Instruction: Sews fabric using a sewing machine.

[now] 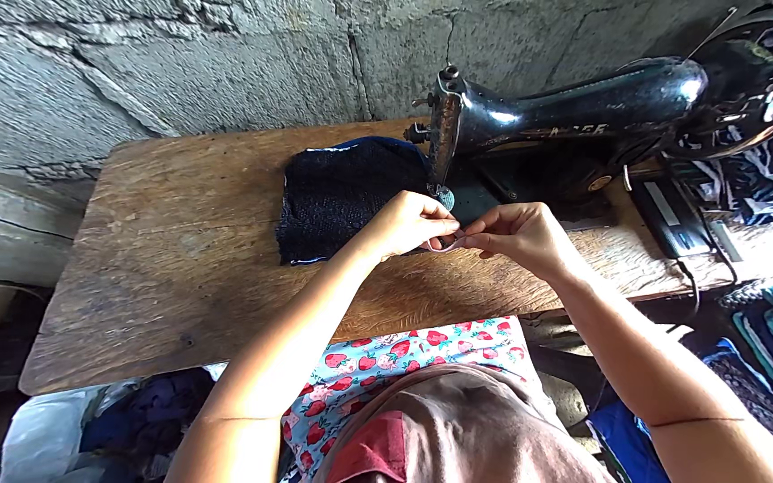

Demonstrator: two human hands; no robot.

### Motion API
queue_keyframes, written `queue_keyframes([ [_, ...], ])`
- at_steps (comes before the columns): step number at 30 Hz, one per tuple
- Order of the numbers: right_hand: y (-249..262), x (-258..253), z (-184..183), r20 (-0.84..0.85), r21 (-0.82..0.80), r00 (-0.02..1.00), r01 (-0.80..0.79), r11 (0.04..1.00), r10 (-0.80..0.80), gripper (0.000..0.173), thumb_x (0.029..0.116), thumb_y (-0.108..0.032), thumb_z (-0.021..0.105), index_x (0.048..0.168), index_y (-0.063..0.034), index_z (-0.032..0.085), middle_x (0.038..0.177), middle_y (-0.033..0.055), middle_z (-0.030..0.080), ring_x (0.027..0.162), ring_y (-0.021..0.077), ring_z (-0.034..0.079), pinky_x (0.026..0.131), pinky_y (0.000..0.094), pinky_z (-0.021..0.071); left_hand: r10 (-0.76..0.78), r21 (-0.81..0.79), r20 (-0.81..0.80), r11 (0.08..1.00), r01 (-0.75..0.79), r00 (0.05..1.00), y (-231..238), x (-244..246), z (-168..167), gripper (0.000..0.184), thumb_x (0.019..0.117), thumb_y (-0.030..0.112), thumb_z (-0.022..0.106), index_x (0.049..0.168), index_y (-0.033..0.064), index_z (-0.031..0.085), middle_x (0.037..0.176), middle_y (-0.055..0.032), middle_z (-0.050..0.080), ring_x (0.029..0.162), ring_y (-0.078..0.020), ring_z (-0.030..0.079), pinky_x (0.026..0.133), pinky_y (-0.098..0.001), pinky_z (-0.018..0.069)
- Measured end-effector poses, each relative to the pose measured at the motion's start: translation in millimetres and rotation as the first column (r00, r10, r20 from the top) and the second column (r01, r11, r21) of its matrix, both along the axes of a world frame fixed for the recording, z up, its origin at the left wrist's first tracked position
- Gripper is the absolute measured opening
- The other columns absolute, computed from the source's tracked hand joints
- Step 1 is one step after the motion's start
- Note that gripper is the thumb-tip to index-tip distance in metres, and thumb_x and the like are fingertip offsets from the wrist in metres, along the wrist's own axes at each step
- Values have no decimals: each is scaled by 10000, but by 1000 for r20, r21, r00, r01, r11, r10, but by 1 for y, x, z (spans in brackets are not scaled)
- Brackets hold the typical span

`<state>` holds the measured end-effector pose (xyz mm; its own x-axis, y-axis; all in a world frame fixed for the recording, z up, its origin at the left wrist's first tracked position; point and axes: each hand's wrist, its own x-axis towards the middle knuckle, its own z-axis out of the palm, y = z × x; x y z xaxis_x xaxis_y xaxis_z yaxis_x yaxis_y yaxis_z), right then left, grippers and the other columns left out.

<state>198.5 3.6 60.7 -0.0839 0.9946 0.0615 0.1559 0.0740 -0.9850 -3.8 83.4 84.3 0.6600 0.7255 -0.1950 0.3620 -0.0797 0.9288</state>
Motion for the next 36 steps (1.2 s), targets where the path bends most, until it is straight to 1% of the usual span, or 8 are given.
queue_keyframes([
  [3,1,1,-2,18,37,1000,-3,999,2,101,847,39,781,909,-35,750,838,2,767,695,46,717,643,215,618,-6,-12,9,1000,6,1000,0,0,-1,74,979,45,667,959,-11,712,786,-12,717,660,-20,671,652,-180,567],
  [6,4,6,-9,111,264,994,-49,963,21,85,840,1,795,906,-42,764,975,15,720,875,41,691,756,187,599,10,-18,10,1000,-10,1000,1,0,-2,87,984,53,661,949,-3,719,779,-9,722,673,-19,673,665,-187,565],
  [11,2,11,-8,314,551,949,-167,818,-17,60,868,-59,763,920,-33,775,926,22,748,900,43,701,834,199,591,30,-93,27,995,-28,999,0,0,0,118,1010,79,632,954,-3,696,791,-12,747,694,-40,708,670,-198,582],
  [14,0,10,-9,306,528,952,-193,827,27,111,865,-118,764,929,-29,779,963,30,758,935,62,712,850,221,601,28,-111,66,994,-21,997,-1,-1,-1,122,1014,66,621,947,-3,696,779,-14,743,688,-42,711,678,-205,594],
  [19,-7,3,-4,261,388,965,-84,918,-22,113,852,-51,788,953,-27,741,887,-6,751,783,3,710,754,167,612,16,-141,104,990,-1,994,-4,-1,3,110,1008,38,617,937,0,693,760,-9,733,670,-34,700,656,-189,585],
  [28,-7,1,1,318,361,947,-68,930,-54,58,905,-90,758,941,-48,743,969,16,722,853,9,695,756,156,599,-23,-95,100,995,33,995,-4,-3,1,110,999,28,626,918,4,697,729,10,709,637,-18,669,628,-176,567],
  [32,-6,-1,1,300,331,953,-73,941,-32,66,903,-83,762,943,-37,736,1080,48,717,983,44,698,805,180,603,-22,-102,102,994,32,995,-4,-3,2,82,995,29,634,946,-4,691,742,5,704,643,-23,671,631,-177,571],
  [36,-8,-2,3,320,280,946,-34,960,-60,60,906,-83,760,958,-58,744,906,-17,747,792,-24,700,721,143,593,-6,-116,104,993,19,995,-5,-3,3,88,997,29,631,942,-4,692,745,-2,710,646,-25,679,637,-179,577],
])
